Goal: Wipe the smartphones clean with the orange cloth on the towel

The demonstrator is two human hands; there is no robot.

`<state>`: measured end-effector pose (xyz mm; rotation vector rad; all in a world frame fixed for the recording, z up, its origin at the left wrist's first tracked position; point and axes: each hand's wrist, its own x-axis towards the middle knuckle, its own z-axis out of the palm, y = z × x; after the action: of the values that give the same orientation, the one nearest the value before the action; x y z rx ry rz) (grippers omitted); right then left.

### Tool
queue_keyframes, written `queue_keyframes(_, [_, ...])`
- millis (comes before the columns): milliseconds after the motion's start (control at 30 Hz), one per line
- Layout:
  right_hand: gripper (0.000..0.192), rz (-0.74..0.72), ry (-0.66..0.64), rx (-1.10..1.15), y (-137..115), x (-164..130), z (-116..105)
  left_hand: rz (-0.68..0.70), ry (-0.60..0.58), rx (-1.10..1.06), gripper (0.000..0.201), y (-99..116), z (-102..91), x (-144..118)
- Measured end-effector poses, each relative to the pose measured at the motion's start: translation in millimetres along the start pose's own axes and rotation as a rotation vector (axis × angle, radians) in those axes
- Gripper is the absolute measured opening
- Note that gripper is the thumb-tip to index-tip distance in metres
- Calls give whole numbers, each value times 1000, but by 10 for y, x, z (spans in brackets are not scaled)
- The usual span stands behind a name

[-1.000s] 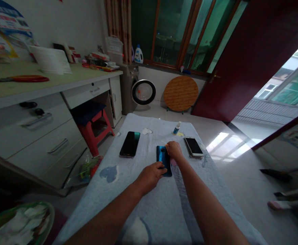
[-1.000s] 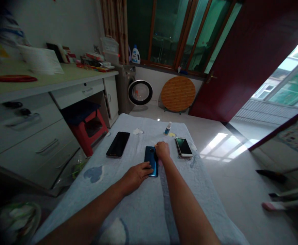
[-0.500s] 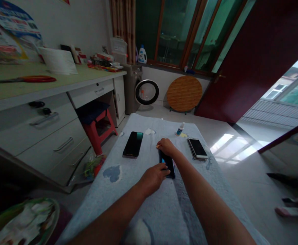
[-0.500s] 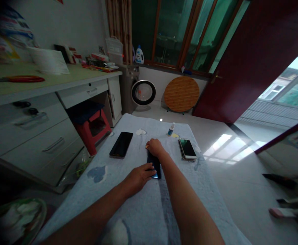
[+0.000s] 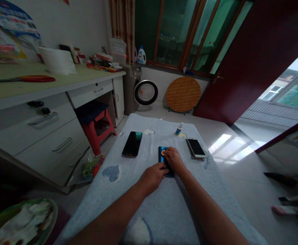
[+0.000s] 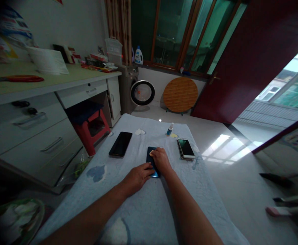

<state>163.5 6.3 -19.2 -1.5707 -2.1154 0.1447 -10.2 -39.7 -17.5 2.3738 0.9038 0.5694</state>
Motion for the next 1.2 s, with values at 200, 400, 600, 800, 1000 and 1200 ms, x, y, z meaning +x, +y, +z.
queue_keyframes(200, [17,14,-30,48,61,-43,-51,10,6,3,29,8,0,-9])
queue_keyframes(400, [22,119,-151,-154,49,463,-84,56,18,41,30,-19,6,-3])
queue_keyframes(600, [25,-36,-336,-293,-80,717,-37,53,72,219,26,11,-37,8])
queue_keyframes(800, [22,-228,-413,-358,-225,621,-125,2,90,239,28,90,-87,-37])
queue_keyframes(1000, [18,-335,-460,-293,-324,317,-193,-27,125,258,28,152,-60,-57])
queue_keyframes(1200, [17,-429,-499,-188,-286,214,-177,5,123,267,27,189,-90,-59])
